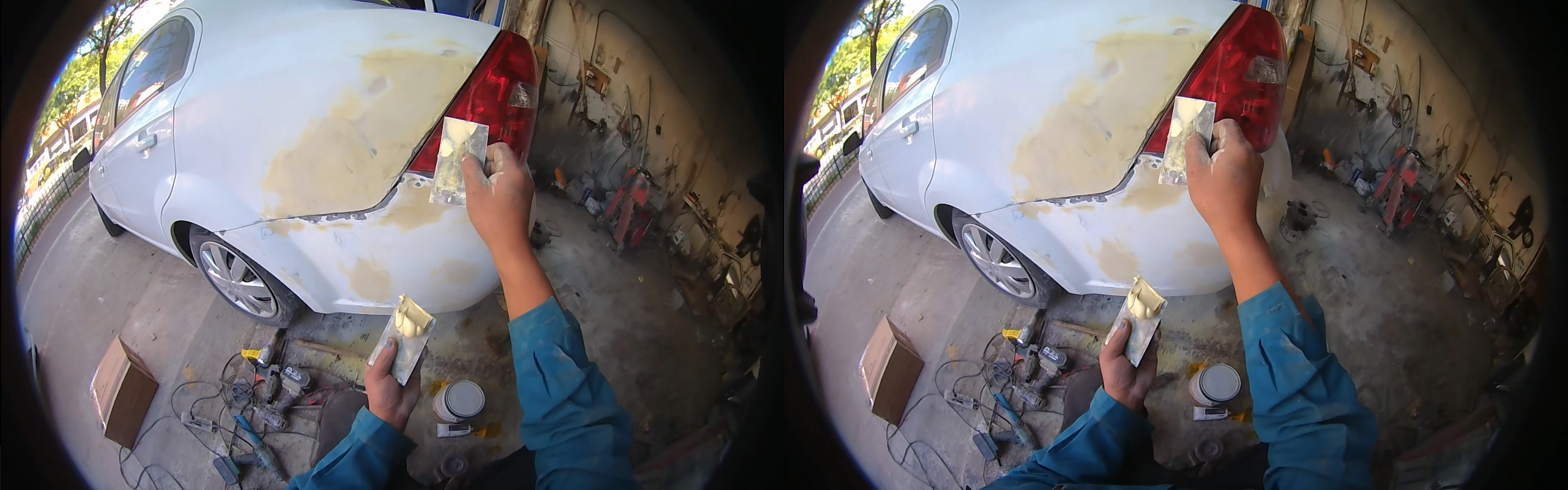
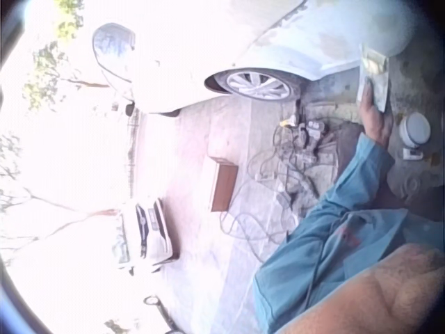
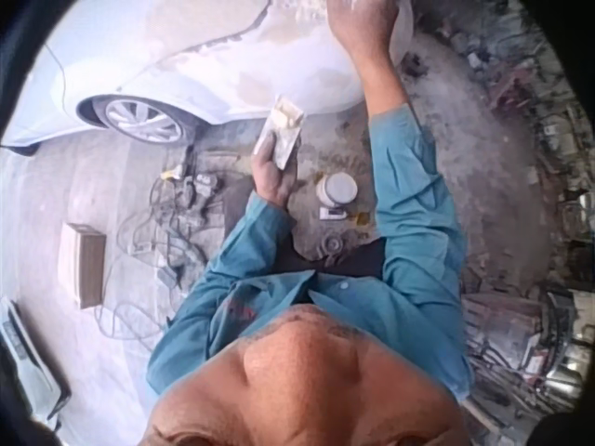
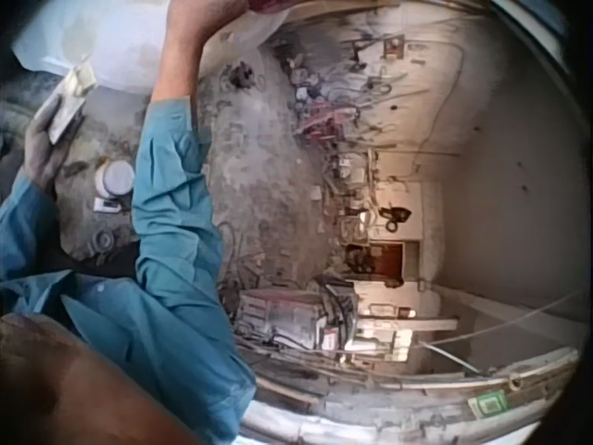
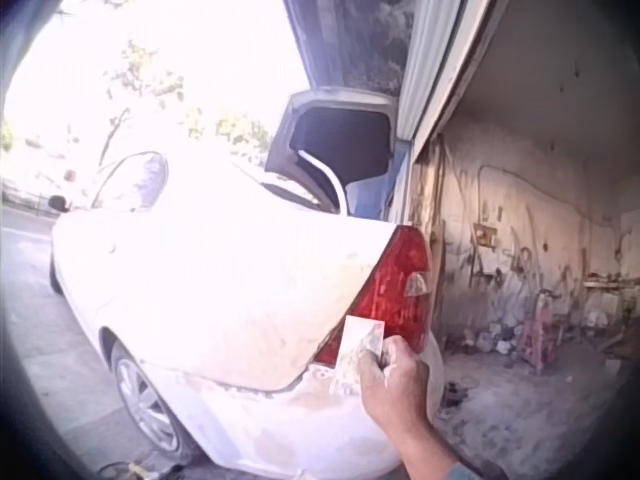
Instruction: The person grinds the rear bumper of a white car with an angle grinder, then mixes and applies body filler with a putty knife, and uses a scraper to smooth the surface. The work is performed in a cluttered garage with tools and containers visible on the floor.
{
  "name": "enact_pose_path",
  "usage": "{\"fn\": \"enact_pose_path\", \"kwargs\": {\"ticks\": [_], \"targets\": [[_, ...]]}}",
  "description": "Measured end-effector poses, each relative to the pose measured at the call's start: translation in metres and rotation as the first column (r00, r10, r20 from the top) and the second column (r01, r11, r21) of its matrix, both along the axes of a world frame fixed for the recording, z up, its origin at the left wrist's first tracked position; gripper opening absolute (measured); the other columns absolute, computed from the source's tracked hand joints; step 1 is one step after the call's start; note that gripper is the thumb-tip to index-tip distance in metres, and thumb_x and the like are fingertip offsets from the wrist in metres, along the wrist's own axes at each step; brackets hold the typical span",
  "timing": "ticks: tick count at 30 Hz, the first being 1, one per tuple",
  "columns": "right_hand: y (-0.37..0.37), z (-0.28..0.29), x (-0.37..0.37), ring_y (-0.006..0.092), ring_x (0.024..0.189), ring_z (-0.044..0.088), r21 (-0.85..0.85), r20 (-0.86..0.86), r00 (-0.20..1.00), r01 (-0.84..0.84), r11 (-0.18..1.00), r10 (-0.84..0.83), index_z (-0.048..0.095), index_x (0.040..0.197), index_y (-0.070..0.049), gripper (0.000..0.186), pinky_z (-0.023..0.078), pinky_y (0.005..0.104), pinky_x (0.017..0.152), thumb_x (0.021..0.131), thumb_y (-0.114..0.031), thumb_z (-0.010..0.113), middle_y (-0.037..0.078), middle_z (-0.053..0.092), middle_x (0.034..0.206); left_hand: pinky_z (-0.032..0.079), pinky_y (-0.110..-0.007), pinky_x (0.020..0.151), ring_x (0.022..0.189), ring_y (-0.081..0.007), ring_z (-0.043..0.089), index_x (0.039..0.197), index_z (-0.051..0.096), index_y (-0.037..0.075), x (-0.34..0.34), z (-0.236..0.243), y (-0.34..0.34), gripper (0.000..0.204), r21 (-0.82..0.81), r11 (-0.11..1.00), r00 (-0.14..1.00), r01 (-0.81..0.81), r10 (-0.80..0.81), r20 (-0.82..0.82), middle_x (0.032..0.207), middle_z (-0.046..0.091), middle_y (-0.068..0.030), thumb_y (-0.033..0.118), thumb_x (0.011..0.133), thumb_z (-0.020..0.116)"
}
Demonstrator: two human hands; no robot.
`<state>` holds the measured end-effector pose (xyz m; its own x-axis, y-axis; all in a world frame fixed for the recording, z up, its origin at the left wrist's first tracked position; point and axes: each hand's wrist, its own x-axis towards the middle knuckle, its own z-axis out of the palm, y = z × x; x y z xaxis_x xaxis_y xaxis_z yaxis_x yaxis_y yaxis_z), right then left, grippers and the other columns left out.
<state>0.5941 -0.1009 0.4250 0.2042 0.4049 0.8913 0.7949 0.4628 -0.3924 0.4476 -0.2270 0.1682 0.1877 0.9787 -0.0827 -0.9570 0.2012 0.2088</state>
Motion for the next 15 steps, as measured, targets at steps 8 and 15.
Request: {"fn": "enact_pose_path", "kwargs": {"ticks": [8,15], "targets": [[0.020,-0.002,-0.010,0.0175,0.061,0.071,0.000,-0.038,0.998,-0.058,0.998,0.058,0.068,0.096,0.002,0.015,0.057,0.0377,0.055,0.099,-0.012,0.074,0.012,0.075,0.078,0.058,-0.049,0.114,0.131,-0.0342,0.070,0.155,0.055,-0.002,0.001,-0.006,-0.001,0.051,0.015,1.000,0.999,0.024,-0.024,0.025,0.146,0.069,-0.0171,0.019,0.109,0.064],[0.032,-0.004,-0.032,0.0441,0.072,0.067,-0.087,-0.139,0.981,-0.150,0.985,0.137,0.060,0.091,0.004,0.023,0.053,0.0506,0.070,0.099,-0.015,0.070,0.025,0.067,0.077,0.058,-0.048,0.115,0.131,-0.0337,0.070,0.155,0.056,-0.002,0.002,-0.007,0.000,0.051,0.023,0.999,0.999,0.023,-0.024,0.027,0.146,0.070,-0.0165,0.020,0.109,0.065]]}}
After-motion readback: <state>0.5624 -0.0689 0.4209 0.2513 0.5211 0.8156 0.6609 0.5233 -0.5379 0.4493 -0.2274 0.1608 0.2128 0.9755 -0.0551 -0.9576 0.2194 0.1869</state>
